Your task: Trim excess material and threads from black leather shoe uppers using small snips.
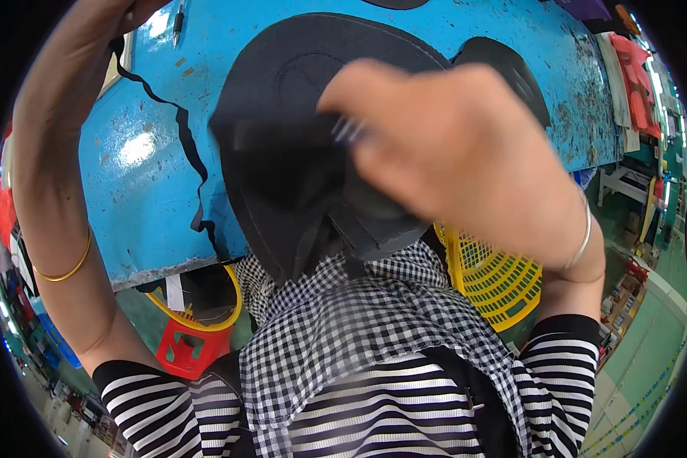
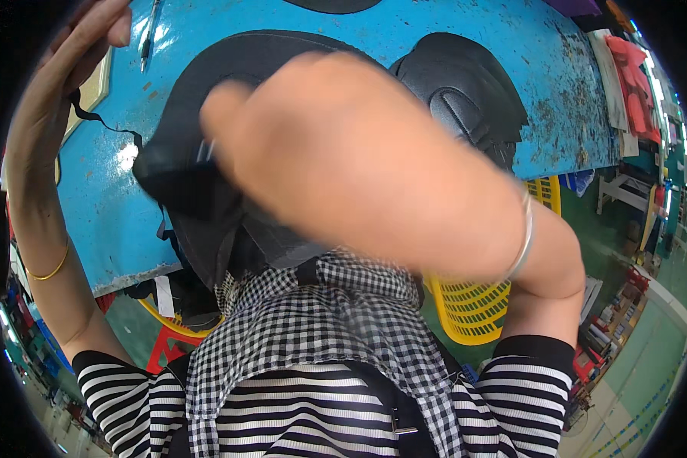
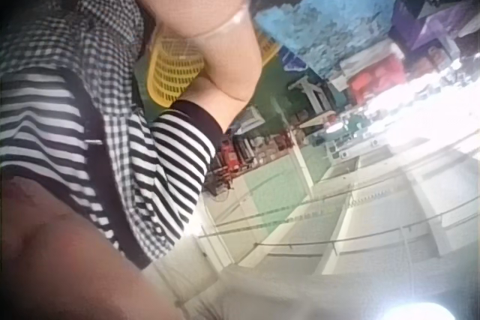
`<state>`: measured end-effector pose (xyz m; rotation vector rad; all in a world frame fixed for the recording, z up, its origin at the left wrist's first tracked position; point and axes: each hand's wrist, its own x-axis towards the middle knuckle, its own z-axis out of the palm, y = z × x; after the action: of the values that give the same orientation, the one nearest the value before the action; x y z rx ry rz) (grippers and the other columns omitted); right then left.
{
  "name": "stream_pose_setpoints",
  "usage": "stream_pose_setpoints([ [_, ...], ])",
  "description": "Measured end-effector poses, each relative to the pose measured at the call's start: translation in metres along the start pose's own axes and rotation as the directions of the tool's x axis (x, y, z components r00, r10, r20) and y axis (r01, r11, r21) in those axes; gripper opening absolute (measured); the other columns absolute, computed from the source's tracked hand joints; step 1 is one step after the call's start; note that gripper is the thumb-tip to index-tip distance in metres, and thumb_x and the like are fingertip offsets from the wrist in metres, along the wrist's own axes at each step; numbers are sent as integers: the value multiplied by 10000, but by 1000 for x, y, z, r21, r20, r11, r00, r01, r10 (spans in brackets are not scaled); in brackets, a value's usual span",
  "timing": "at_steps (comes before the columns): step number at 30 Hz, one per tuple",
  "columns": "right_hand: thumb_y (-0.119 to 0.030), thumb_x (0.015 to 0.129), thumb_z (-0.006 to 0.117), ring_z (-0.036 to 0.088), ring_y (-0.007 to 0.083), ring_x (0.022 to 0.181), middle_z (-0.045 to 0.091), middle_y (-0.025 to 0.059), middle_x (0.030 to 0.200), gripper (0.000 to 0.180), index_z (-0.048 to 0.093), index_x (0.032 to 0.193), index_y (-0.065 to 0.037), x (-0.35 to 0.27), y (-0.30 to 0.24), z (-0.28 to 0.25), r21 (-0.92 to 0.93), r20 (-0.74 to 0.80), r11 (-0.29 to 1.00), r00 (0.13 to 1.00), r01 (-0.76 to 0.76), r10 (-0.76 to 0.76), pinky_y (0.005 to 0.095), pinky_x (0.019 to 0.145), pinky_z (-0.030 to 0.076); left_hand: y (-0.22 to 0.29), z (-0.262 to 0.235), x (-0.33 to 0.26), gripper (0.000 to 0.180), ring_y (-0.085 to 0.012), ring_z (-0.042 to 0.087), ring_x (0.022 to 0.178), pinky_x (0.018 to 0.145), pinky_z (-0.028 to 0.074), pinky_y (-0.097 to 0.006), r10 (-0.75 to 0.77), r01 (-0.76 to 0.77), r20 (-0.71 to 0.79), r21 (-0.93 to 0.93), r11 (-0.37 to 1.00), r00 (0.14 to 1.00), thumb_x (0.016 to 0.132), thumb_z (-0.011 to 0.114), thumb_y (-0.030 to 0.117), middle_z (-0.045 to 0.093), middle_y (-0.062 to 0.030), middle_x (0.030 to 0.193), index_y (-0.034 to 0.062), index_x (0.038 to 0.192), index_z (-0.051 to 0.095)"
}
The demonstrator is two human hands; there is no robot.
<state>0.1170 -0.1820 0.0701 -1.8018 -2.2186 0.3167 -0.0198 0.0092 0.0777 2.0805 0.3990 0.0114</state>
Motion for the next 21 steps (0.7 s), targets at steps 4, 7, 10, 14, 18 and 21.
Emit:
stream_pose_setpoints([
  [4,-54,920,566,671,225,1015,664,129,1185,315,608,1229,-6,-81,81,-5,-419,-275,885,958,-201,87,345,848,550,-11,9,17,135,-55,572,724,678,438,-205,114,-114,62,7,993,992,885,711,193,627,19,755,59,889,696],
  [7,-265,1007,493,659,199,674,688,107,1062,371,610,1221,15,-133,87,-6,503,-598,827,588,-253,544,277,623,528,-13,4,1,157,-57,560,720,679,429,-209,150,-151,56,19,988,987,883,707,208,604,27,739,55,859,680],
  [10,-263,1042,454,587,106,611,665,48,1096,363,610,1235,1,-128,92,4,965,-246,258,182,-45,952,217,551,477,-9,9,4,155,-86,586,729,729,456,-232,-70,75,280,-5,997,958,847,737,168,628,-2,755,27,808,684],
  [14,-203,1014,557,384,12,501,633,5,950,256,611,1190,-25,-195,124,7,835,-266,345,234,-428,935,180,432,277,-22,38,36,142,-108,609,729,785,482,-252,197,-161,376,-124,979,906,807,764,118,650,-24,752,-3,793,691],
  [18,-173,1034,503,326,17,492,541,0,815,261,519,1251,-28,-192,119,3,879,-262,377,364,-292,894,184,440,251,-13,44,39,128,-108,621,740,844,487,-257,90,-75,440,-51,996,893,789,766,88,654,-43,710,-18,769,697],
  [21,-133,1036,476,372,23,548,528,7,810,219,491,1236,-46,-151,100,5,823,-265,473,523,-315,810,173,479,291,-18,49,38,119,-107,611,719,794,489,-249,147,-167,404,15,986,903,779,768,86,654,-39,712,-11,783,698],
])
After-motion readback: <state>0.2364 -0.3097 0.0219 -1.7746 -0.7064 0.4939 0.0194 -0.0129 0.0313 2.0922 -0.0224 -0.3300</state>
